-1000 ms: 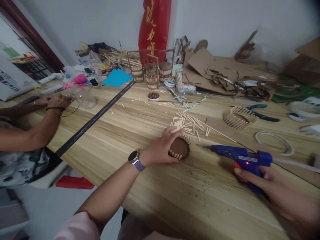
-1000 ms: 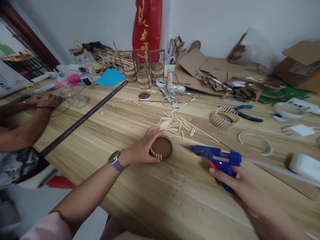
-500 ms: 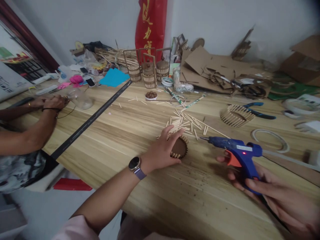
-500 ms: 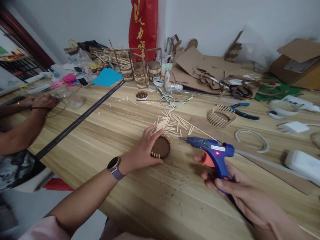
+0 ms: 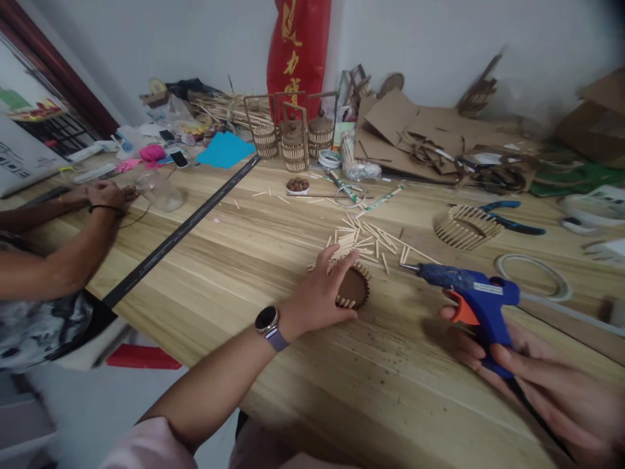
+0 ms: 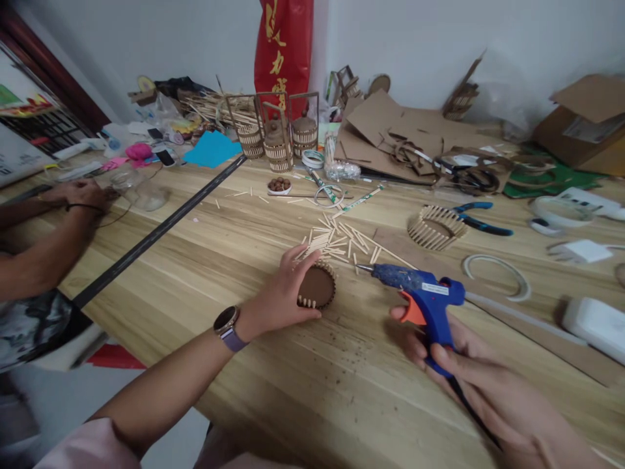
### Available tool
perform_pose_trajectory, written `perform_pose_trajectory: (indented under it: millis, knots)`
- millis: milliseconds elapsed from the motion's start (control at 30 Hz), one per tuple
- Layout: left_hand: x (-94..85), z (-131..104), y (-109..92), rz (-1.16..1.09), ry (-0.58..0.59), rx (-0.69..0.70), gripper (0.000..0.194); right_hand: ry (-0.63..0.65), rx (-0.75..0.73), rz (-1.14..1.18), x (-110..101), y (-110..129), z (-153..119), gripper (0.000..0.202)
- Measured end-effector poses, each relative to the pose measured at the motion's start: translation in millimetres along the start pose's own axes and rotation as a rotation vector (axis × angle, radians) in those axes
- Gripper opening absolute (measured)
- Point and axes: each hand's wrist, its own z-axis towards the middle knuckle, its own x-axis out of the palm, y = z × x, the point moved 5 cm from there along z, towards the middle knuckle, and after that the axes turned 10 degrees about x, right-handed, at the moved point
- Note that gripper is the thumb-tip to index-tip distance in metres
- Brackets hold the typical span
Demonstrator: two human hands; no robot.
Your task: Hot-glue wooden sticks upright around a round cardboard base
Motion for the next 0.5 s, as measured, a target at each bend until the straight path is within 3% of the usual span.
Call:
perform_pose_trajectory:
  millis: [300,500]
  knots:
    - [1.4,-0.4,0.1,-0.030,-0.017,0.026,0.122,-0.125,-0.062,0.145,16.1,16.5,-4.3,0.030]
    - [0.1,0.1,1.6,-0.041,-0.012,0.046,0.127,-0.150,-0.046,-0.132,22.4,17.2,0.0,0.042]
